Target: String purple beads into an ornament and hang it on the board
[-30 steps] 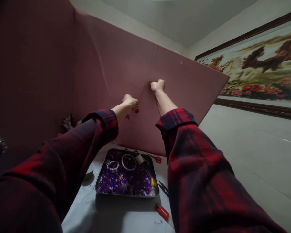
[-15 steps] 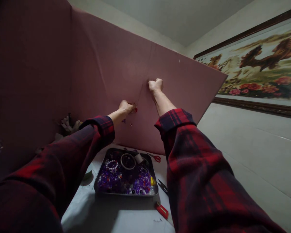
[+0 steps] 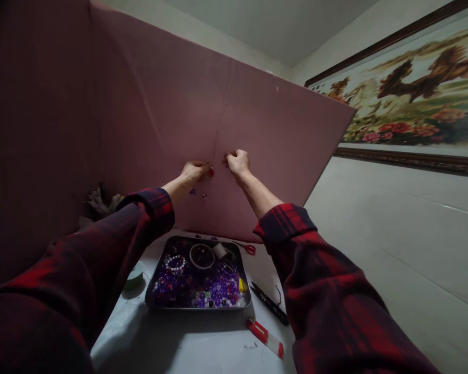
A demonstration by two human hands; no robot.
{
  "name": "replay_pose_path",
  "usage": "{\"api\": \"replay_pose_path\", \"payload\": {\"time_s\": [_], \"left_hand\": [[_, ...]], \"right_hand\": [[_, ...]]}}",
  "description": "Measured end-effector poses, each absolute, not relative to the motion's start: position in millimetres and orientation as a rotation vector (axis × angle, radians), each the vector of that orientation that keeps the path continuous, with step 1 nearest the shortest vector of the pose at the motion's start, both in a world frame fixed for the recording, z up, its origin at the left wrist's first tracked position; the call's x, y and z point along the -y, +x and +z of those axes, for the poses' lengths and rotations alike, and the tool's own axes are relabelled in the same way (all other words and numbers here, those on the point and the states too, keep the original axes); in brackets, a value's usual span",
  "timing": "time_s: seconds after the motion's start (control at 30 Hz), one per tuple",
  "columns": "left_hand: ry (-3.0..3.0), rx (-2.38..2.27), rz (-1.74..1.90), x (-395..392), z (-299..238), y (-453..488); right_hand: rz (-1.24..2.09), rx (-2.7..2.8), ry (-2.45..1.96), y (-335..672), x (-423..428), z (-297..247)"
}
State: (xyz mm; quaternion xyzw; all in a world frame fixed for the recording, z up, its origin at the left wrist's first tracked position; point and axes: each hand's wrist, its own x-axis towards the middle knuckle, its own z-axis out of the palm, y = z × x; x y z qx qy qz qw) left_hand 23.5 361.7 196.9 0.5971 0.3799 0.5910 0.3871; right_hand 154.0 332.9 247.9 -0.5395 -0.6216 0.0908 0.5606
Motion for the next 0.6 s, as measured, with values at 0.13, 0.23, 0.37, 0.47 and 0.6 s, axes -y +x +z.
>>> {"api": "replay_pose_path", "payload": {"time_s": [0.13,0.23,0.37,0.47,0.6], "left_hand": [[1.544,-0.961,1.529,-363.2,194.6,24.8],[1.546,-0.971,1.548,-361.9,193.0,24.9],[1.524,-1.020,1.559,-360.9,190.4,23.8],[1.486,-1.076,1.568,-363.0,187.7,23.2],[1.421,-1.125,1.583,-366.6,182.5,23.6]], "right_hand": [[0.283,1.546,-1.278,151.3,-331.7,228.1],[0.309,1.611,-1.273,147.9,-336.4,215.4],[0.333,1.659,-1.273,144.2,-343.3,200.3],[0.354,1.665,-1.272,141.9,-344.8,192.5],[0.396,1.650,-1.275,138.8,-340.3,187.7]]}}
